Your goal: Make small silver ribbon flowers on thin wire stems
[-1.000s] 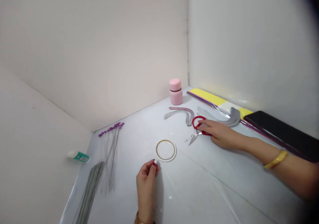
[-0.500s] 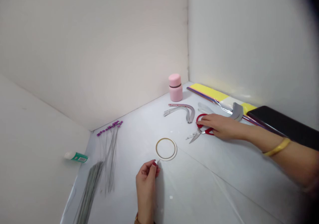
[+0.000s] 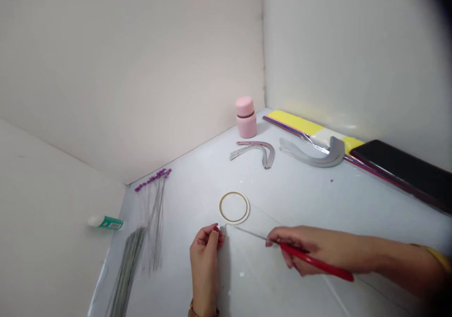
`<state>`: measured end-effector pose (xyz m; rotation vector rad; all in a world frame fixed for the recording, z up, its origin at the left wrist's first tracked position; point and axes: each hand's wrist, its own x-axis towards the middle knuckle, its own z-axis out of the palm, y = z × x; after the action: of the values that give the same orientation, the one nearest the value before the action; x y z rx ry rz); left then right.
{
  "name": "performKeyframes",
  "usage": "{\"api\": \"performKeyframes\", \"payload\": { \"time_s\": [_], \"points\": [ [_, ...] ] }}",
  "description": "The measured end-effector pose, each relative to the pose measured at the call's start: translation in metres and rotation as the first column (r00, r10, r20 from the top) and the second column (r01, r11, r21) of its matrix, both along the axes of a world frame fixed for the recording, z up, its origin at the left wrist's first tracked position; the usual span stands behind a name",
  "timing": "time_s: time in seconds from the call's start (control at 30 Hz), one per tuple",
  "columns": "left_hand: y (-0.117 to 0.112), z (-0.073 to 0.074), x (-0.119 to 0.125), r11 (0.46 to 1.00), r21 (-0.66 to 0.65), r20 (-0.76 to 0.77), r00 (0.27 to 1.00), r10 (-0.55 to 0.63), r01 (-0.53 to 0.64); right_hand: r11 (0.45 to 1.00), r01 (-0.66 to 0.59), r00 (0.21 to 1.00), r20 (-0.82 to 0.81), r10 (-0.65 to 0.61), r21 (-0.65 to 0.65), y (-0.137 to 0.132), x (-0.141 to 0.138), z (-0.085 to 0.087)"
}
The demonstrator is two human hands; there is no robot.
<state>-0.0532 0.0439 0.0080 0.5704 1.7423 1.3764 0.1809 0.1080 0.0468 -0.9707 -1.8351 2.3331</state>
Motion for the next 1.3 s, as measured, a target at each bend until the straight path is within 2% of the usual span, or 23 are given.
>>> {"api": "performKeyframes", "payload": {
  "time_s": [0.03, 0.1, 0.17, 0.23, 0.43, 0.53, 0.8, 1.03, 1.17, 1.3],
  "points": [
    [0.000, 0.000, 0.000, 1.000, -0.003, -0.003, 1.000, -0.001, 0.001, 0.994, -0.007, 1.000, -0.006, 0.006, -0.108, -0.004, -0.007, 0.001],
    [0.000, -0.001, -0.001, 1.000, -0.005, -0.006, 1.000, -0.007, 0.007, 0.945, -0.029, 1.000, -0.002, 0.030, -0.326, -0.008, -0.020, 0.002],
    [0.000, -0.003, -0.002, 1.000, -0.002, -0.004, 1.000, -0.015, 0.015, 0.890, -0.025, 0.999, 0.012, 0.034, -0.455, -0.007, -0.029, 0.002],
    [0.000, -0.005, -0.003, 1.000, 0.003, 0.000, 1.000, -0.020, 0.020, 0.875, -0.010, 0.998, 0.043, 0.035, -0.484, -0.005, -0.036, -0.001],
    [0.001, -0.007, -0.004, 0.999, 0.019, 0.006, 0.999, -0.033, 0.033, 0.876, 0.012, 0.991, 0.121, 0.054, -0.483, -0.002, -0.048, -0.019],
    [0.001, -0.007, -0.005, 0.999, 0.015, 0.012, 0.999, -0.051, 0.051, 0.881, -0.002, 0.987, 0.141, 0.078, -0.474, -0.001, -0.052, -0.021],
    [0.001, -0.010, -0.007, 0.998, 0.013, 0.017, 0.998, -0.065, 0.065, 0.948, 0.006, 0.987, 0.156, 0.046, -0.318, -0.004, -0.054, -0.004],
    [0.002, -0.009, -0.007, 0.999, 0.012, 0.041, 0.999, -0.034, 0.033, 0.996, -0.048, 0.985, 0.165, 0.059, -0.074, -0.003, -0.052, 0.004],
    [0.002, -0.010, -0.007, 1.000, 0.017, 0.062, 0.998, 0.000, -0.001, 0.987, -0.090, 0.984, 0.167, 0.067, 0.134, -0.002, -0.053, 0.004],
    [0.001, -0.010, -0.006, 0.999, 0.041, 0.076, 0.997, -0.005, 0.002, 0.964, -0.098, 0.985, 0.165, 0.058, 0.247, -0.004, -0.054, 0.001]
  ]
}}
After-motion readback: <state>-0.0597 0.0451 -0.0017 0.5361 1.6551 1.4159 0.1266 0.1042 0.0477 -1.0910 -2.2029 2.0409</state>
